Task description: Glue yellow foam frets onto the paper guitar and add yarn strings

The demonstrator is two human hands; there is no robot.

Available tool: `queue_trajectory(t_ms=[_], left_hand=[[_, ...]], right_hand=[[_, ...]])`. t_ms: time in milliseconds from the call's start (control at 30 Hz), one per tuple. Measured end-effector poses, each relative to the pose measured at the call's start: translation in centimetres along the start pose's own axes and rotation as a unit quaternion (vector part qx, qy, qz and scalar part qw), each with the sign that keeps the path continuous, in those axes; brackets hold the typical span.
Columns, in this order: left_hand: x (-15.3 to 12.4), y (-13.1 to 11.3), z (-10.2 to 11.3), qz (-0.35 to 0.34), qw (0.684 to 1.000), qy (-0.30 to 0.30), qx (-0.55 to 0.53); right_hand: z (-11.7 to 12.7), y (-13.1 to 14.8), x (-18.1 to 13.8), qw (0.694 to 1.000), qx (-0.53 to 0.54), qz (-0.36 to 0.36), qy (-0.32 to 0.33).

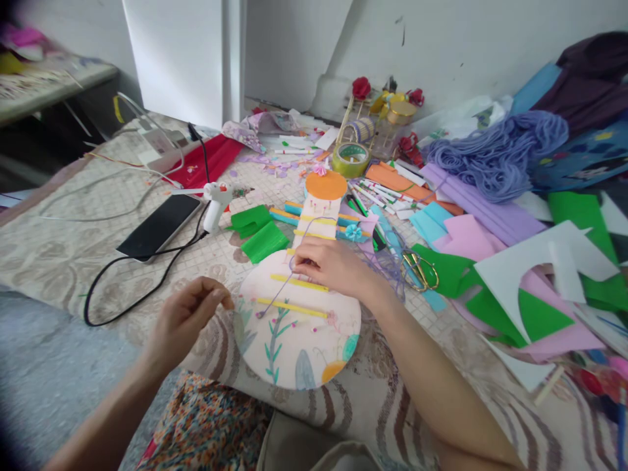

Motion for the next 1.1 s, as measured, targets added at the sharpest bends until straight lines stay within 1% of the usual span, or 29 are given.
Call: queue_trajectory(t_ms=[67,133,200,267,367,467,533,600,667,733,800,867,967,1033,1100], left_hand=[[0.3,0.7,-0.5,0.03,0.997,0.019,-0.071],[0.5,0.8,-1.0,0.035,0.994,0.037,-0.092],[0.3,0.1,-1.4,0.005,0.998,0.057,-0.04],[-0.2,-1.0,-2.1,-0.046,0.995,0.073,0.042],[-1.2,-2.1,-3.1,-0.098,0.985,0.074,0.123],[-1.6,-2.3,-3.7,-0.11,0.979,0.059,0.163],[-1.6,-2.3,-3.9,-0.105,0.978,0.066,0.168],[-1.3,-2.1,-3.8,-0.087,0.981,0.086,0.152],[-0.8,-1.7,-2.9,-0.061,0.987,0.085,0.12],[-0.2,-1.3,-1.2,-0.042,0.995,0.049,0.073],[0.4,-1.0,0.2,-0.038,0.999,0.005,0.018],[0.8,-0.9,1.0,-0.042,0.998,-0.024,-0.031],[1.4,-0.7,1.2,-0.032,0.996,-0.046,-0.066],[2.1,-0.8,0.7,-0.02,0.997,-0.04,-0.063],[3.3,-1.3,0.0,-0.023,0.996,-0.023,-0.077]], right_hand=[[0.0,0.0,0.0,1.0,-0.001,0.004,-0.001],[-0.1,0.0,0.0,1.0,-0.002,0.005,-0.002],[-0.1,-0.1,0.0,1.0,-0.003,0.006,-0.001],[-0.1,-0.1,0.1,1.0,-0.003,0.006,0.001],[-0.1,-0.1,0.1,1.0,0.0,0.004,0.002],[-0.1,-0.1,0.0,1.0,-0.001,0.003,0.001],[0.0,0.0,0.0,1.0,-0.002,0.005,-0.003],[0.0,-0.1,0.0,1.0,-0.002,0.005,-0.004],[-0.1,-0.1,0.1,1.0,-0.003,0.004,-0.003],[0.0,0.0,0.1,1.0,-0.004,0.005,-0.003],[0.0,0.0,0.1,1.0,-0.005,0.007,-0.006],[0.0,0.0,0.1,1.0,-0.005,0.009,-0.007],[-0.1,0.0,0.0,1.0,-0.005,0.011,-0.005],[-0.1,-0.1,0.0,1.0,-0.006,0.012,-0.004],[-0.2,-0.2,0.0,1.0,-0.006,0.008,-0.003]])
Point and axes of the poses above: each hand's wrist, its own x-axis towards the middle knuckle, its own z-axis out of the back of the hand, y = z × x, the point moved 10 cm from there along x, towards the middle knuckle, and after that the axes turned 5 degrees about -x, right-handed, at the moved point
